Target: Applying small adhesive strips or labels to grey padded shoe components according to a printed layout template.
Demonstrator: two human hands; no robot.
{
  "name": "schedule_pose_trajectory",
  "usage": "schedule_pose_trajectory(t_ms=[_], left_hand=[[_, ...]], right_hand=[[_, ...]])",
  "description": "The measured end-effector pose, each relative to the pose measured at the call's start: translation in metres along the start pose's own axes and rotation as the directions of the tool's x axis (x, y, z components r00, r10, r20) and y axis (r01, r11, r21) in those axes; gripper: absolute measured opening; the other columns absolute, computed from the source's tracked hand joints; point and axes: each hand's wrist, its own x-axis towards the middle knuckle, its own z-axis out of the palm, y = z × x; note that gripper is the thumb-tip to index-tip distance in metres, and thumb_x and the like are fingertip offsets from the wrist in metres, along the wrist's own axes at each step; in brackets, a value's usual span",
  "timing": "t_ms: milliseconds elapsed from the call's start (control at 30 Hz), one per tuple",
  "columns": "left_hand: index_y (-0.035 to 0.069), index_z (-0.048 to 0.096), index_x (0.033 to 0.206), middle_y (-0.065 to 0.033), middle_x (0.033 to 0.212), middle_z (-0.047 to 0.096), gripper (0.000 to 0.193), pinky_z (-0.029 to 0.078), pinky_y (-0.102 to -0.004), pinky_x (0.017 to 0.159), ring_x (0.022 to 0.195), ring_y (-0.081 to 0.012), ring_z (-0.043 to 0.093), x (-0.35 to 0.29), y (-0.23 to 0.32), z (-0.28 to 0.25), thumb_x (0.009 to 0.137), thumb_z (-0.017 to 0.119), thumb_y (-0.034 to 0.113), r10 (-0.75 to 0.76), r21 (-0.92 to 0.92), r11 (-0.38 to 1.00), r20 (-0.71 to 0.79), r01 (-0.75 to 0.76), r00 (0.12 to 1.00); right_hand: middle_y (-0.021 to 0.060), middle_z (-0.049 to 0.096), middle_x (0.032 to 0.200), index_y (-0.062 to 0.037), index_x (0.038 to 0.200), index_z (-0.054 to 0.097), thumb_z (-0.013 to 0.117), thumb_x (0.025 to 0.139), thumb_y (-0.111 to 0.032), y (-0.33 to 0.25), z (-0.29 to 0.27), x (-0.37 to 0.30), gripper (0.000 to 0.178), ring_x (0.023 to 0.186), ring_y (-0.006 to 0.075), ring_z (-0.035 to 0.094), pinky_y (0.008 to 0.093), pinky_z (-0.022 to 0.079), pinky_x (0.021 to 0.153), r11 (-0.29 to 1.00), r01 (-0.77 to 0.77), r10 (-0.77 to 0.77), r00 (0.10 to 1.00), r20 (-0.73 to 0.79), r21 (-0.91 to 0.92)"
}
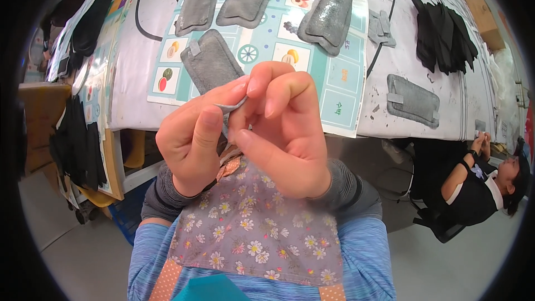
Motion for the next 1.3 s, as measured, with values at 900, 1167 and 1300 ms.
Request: schedule_pose_trajectory(t_ms=[900, 1167, 1300], left_hand=[[-0.011, 0.07, 0.109, -0.018, 0.11, 0.074, 0.044, 0.054, -0.0273, 0.081, 0.095, -0.0166, 0.068, -0.007, 0.013, 0.0, 0.109, 0.048, 0.026, -0.409, -0.243, 0.897, -0.141, 0.369, 0.902], [-0.014, 0.065, 0.114, -0.028, 0.115, 0.07, 0.053, 0.054, -0.0383, 0.095, 0.104, -0.0309, 0.07, -0.007, 0.01, -0.001, 0.11, 0.043, 0.034, -0.147, 0.03, 0.988, -0.121, 0.151, 0.982], [-0.013, 0.064, 0.118, -0.0278, 0.122, 0.067, 0.049, 0.051, -0.0379, 0.101, 0.113, -0.0317, 0.067, -0.006, 0.01, 0.001, 0.111, 0.041, 0.03, -0.136, 0.066, 0.988, -0.01, 0.136, 0.991]], right_hand=[[0.005, 0.051, 0.082, -0.0208, 0.112, 0.039, 0.056, 0.1, -0.011, 0.002, -0.019, 0.003, 0.022, 0.062, 0.0155, 0.047, 0.0272, 0.038, 0.057, 0.794, -0.344, 0.251, 0.936, 0.245, 0.501], [0.005, 0.051, 0.082, -0.021, 0.112, 0.039, 0.054, 0.101, -0.012, 0.002, -0.019, 0.002, 0.021, 0.064, 0.0156, 0.046, 0.0277, 0.038, 0.059, 0.795, -0.341, 0.259, 0.939, 0.228, 0.502], [0.0053, 0.05, 0.083, -0.0204, 0.112, 0.039, 0.052, 0.1, -0.008, 0.005, -0.019, 0.001, 0.022, 0.066, 0.0151, 0.045, 0.0287, 0.038, 0.061, 0.851, -0.277, 0.216, 0.959, 0.184, 0.446]])
